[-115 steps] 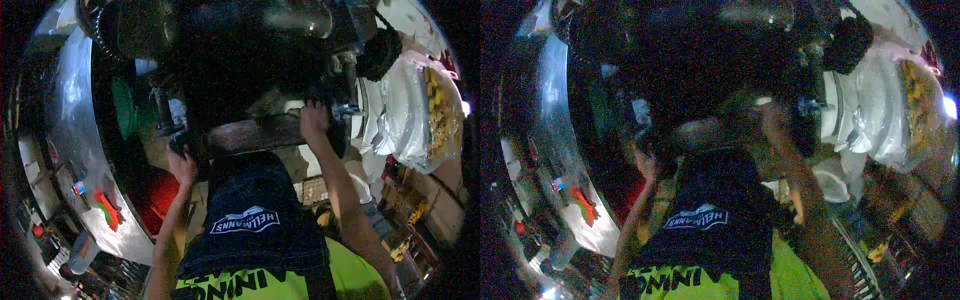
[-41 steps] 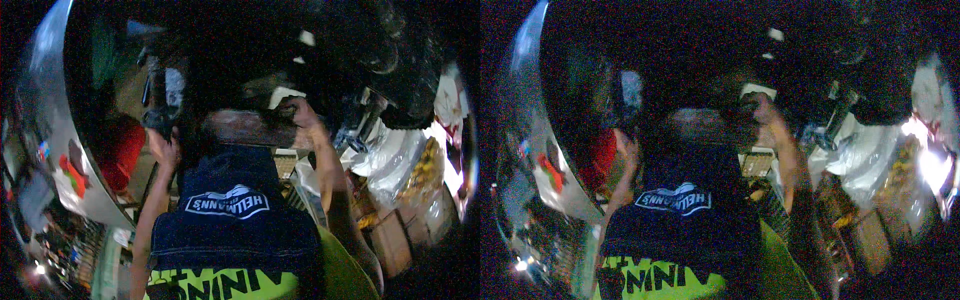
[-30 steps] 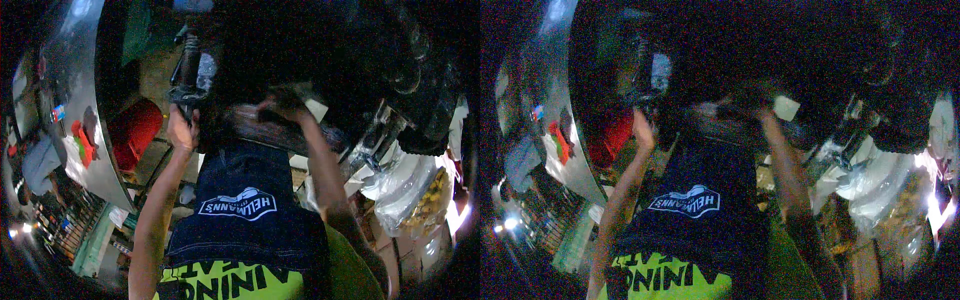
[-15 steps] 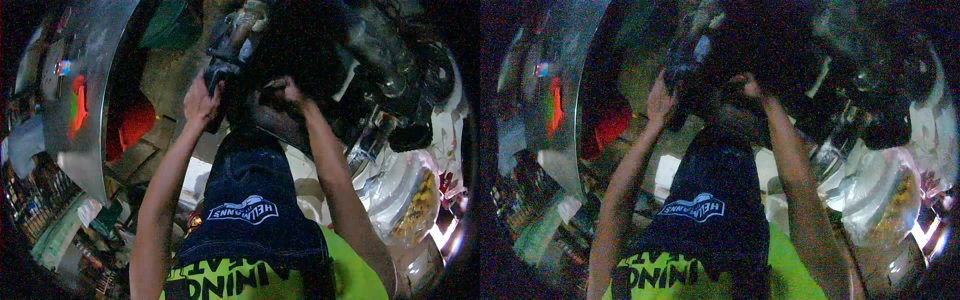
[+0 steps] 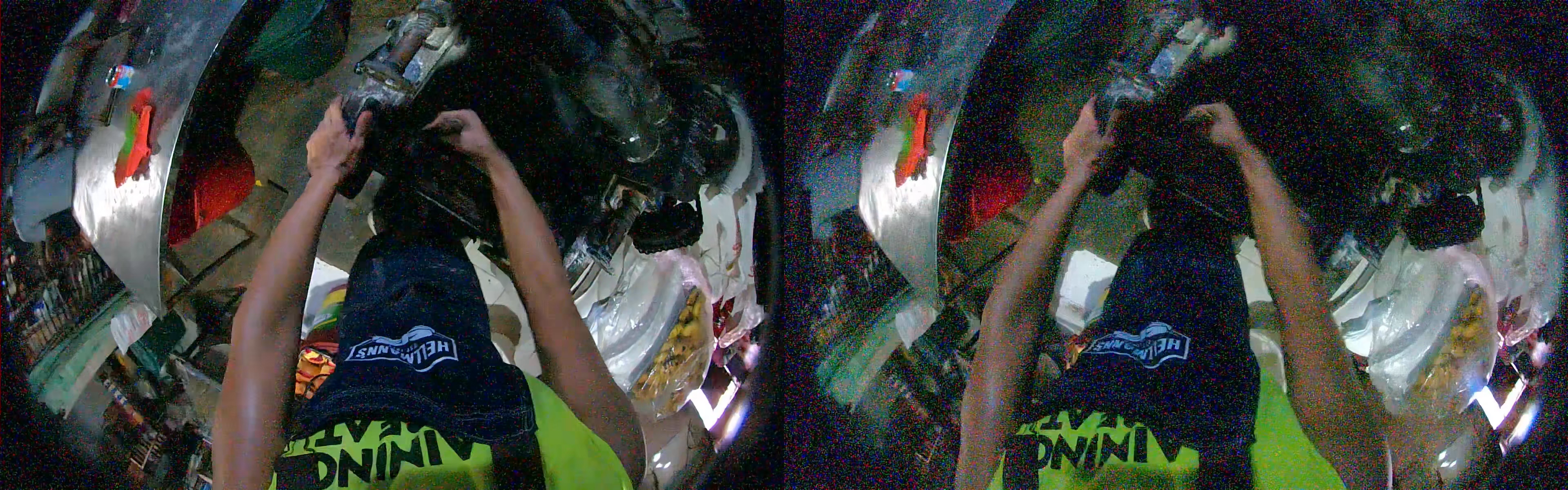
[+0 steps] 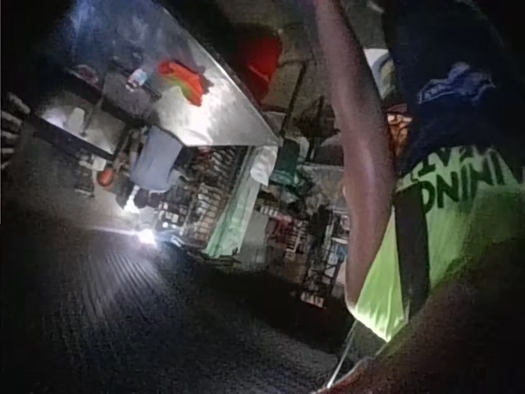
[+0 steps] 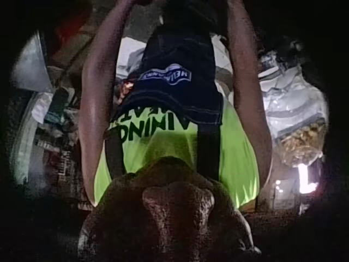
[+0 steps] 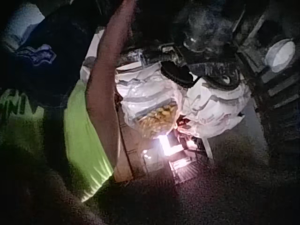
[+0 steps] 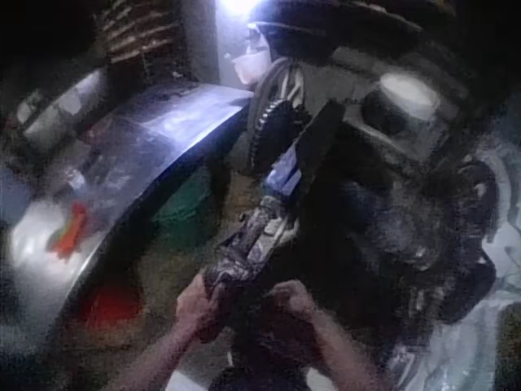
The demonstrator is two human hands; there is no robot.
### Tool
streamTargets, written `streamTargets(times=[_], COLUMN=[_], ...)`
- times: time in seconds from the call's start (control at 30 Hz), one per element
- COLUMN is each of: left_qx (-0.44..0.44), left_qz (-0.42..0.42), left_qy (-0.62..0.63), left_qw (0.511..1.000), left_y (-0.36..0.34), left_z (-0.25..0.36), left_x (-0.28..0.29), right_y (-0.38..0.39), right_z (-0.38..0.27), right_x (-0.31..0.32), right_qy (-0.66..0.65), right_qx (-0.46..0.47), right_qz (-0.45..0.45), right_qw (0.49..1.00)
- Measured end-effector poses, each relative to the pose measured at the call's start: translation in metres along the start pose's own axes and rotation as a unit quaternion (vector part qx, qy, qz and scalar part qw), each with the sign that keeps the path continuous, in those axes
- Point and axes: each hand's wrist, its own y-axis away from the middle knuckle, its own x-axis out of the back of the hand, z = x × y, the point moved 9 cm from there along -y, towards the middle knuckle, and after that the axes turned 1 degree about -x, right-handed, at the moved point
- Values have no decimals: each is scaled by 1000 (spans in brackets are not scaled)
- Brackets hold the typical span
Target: Operating a dough sheeter machine to flatten and process dough in a bakery.
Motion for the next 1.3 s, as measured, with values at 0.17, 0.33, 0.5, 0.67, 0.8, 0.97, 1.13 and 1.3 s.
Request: streamTargets(times=[0.17,0.33,0.5,0.67,0.8,0.97,1.13,1.3], left_qx=[43,54,114,83,101,96,151,100], left_qz=[-25,-25,-61,-3,-22,-44,-30,-19], left_qy=[-2,-49,-88,-81,-49,-58,-66,-79], left_qw=[999,997,988,993,993,993,986,992], left_y=[15,8,0,2,5,-14,9,-4], left_z=[-17,-14,-42,-47,-55,-30,-50,-37], left_x=[14,9,15,26,33,18,34,29], right_y=[122,120,34,156,131,41,145,120], right_z=[-14,44,58,50,65,108,-1,21], right_x=[46,70,22,81,49,15,67,48], right_qy=[71,180,280,247,299,144,282,212], right_qx=[-313,-301,-296,-251,-305,-163,-201,-262], right_qz=[-5,80,66,16,148,63,74,122], right_qw=[947,933,911,936,892,974,935,934])
